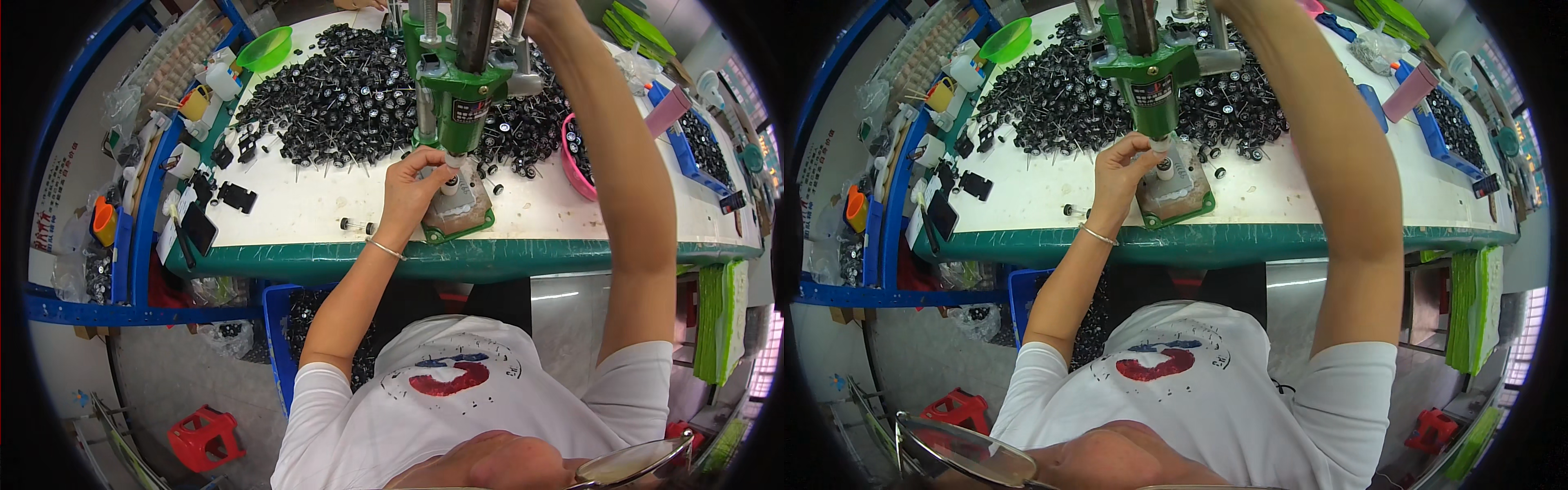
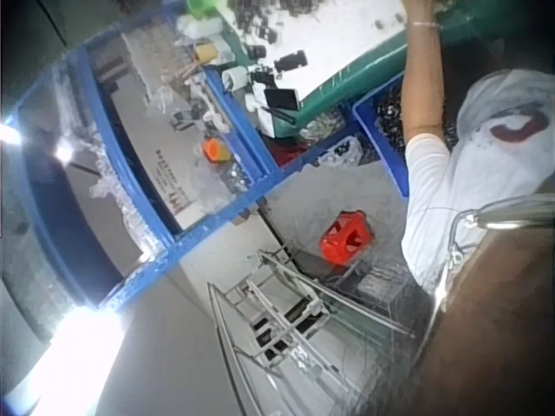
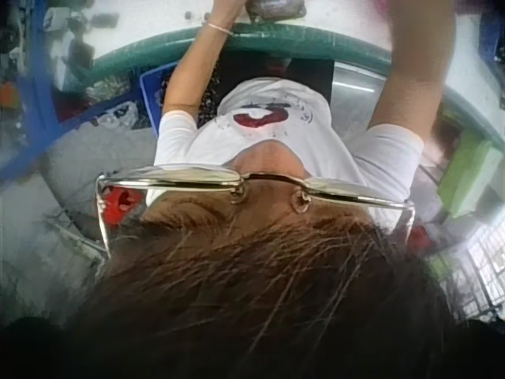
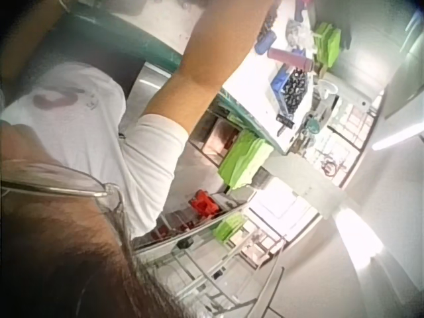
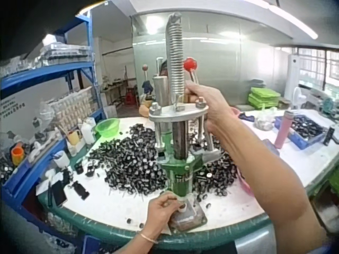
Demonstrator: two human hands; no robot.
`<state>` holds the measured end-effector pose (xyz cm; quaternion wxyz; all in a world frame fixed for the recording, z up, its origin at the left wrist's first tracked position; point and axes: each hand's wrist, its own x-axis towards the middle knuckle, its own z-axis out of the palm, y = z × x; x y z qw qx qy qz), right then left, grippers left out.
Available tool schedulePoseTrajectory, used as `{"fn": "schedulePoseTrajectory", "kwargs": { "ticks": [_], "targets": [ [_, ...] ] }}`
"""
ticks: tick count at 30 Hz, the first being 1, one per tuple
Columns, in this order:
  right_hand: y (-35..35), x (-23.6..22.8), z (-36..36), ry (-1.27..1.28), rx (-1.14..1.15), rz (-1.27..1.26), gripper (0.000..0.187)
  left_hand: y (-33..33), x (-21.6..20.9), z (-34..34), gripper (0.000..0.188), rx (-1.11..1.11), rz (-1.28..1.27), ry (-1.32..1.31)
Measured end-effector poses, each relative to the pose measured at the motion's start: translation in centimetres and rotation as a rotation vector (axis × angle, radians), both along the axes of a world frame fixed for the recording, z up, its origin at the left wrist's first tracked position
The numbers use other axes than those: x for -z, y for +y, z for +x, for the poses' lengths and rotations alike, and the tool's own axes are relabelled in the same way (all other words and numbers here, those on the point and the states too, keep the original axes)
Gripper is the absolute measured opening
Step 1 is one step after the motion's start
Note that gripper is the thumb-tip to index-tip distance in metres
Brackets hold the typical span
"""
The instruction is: The person assembles small plastic components by hand, using a hand-operated press at a workbench.
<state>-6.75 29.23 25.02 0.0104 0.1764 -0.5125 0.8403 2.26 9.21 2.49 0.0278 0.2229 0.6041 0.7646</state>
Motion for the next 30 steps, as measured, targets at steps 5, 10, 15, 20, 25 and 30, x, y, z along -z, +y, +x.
{"fn": "schedulePoseTrajectory", "kwargs": {
  "ticks": [5, 10, 15, 20, 25, 30],
  "targets": [
    [-3.8, -0.5, 4.3, 0.130, 0.487, 0.036, 0.030, -0.7, 0.6, 0.0, 0.010, -0.006, -0.011, -0.017],
    [-3.0, 1.1, 8.2, 0.410, 0.531, -0.034, 0.035, -0.5, 0.7, 0.1, 0.008, 0.007, -0.021, -0.021],
    [-0.7, 4.2, 9.2, 0.653, 0.442, -0.060, 0.031, -0.4, 1.6, 0.1, 0.007, -0.018, 0.002, -0.044],
    [-3.1, 4.3, 9.8, 0.639, 0.652, -0.112, 0.037, -0.5, 1.8, 0.2, 0.007, -0.030, -0.014, -0.081],
    [-0.3, 3.0, 9.3, 0.592, 0.375, -0.018, 0.026, 0.3, 0.8, 0.4, 0.011, 0.000, -0.003, -0.144],
    [-1.8, 2.0, 1.5, 0.163, -0.002, -0.217, 0.025, -0.6, 0.1, 0.6, 0.012, -0.025, -0.032, -0.237]
  ]
}}
